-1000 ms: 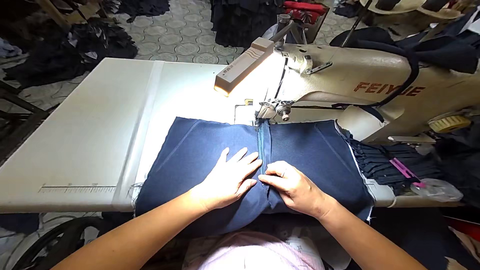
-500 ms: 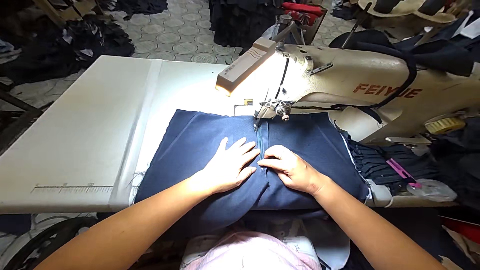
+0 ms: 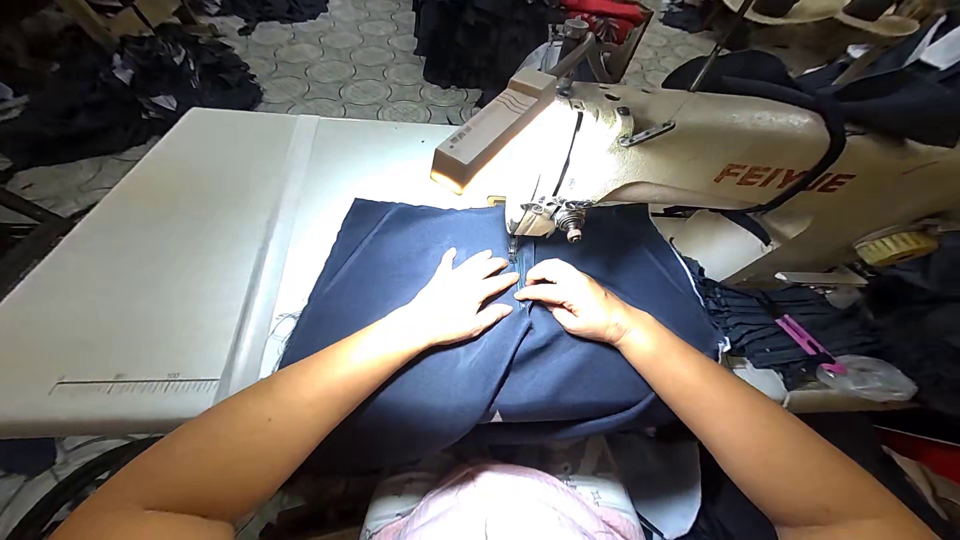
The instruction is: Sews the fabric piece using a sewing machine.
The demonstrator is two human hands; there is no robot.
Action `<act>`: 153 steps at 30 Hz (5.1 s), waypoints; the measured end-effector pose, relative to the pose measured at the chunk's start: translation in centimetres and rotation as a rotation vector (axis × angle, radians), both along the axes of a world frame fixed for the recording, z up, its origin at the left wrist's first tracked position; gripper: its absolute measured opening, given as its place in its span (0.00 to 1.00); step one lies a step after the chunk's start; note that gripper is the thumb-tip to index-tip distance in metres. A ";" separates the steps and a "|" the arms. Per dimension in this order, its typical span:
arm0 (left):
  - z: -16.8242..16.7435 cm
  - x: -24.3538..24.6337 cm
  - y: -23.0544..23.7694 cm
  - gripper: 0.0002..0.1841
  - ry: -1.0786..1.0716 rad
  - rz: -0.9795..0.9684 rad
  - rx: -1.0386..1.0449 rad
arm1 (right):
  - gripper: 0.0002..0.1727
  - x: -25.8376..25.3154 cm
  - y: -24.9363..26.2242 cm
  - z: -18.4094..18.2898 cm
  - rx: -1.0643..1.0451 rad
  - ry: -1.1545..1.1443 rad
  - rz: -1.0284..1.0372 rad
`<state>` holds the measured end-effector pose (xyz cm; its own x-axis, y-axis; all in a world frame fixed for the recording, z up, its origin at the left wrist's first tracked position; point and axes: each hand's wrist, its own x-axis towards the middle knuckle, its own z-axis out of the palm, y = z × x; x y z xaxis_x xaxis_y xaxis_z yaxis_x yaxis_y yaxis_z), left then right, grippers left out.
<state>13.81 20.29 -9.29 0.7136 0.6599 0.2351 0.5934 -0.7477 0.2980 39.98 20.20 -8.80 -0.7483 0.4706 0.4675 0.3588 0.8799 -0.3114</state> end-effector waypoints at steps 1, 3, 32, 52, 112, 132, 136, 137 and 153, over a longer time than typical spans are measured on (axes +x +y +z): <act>0.0 -0.1 0.3 0.29 -0.002 -0.009 -0.005 | 0.21 0.0 0.3 0.0 0.001 -0.002 0.006; 0.1 -0.2 1.0 0.28 -0.008 -0.055 0.004 | 0.21 0.1 0.7 -0.1 -0.004 -0.010 -0.007; 2.0 0.1 -1.2 0.31 0.079 -0.054 -0.035 | 0.20 -7.1 -7.0 3.5 -0.385 -0.195 -0.818; 0.5 0.1 -5.0 0.34 0.020 0.034 -0.070 | 0.04 -7.4 -7.7 2.3 -0.292 -0.013 -0.888; 2.6 2.0 -7.1 0.10 -0.188 0.098 -0.018 | 0.27 -4.7 0.8 5.3 -0.744 -0.157 -0.647; 1.3 -0.3 -4.5 0.28 0.149 0.112 -0.132 | 0.12 -6.3 -4.5 2.4 -0.142 -0.234 -0.754; 1.0 -1.0 -2.7 0.27 0.126 0.074 -0.101 | 0.11 -5.8 -3.4 1.9 -0.138 -0.132 -0.694; 0.9 -1.2 -1.9 0.27 0.128 0.060 -0.099 | 0.11 -5.8 -2.8 1.7 -0.147 -0.107 -0.690; 1.1 -0.4 -2.0 0.28 0.139 0.101 -0.150 | 0.09 -5.0 -1.5 0.9 -0.154 0.064 -0.685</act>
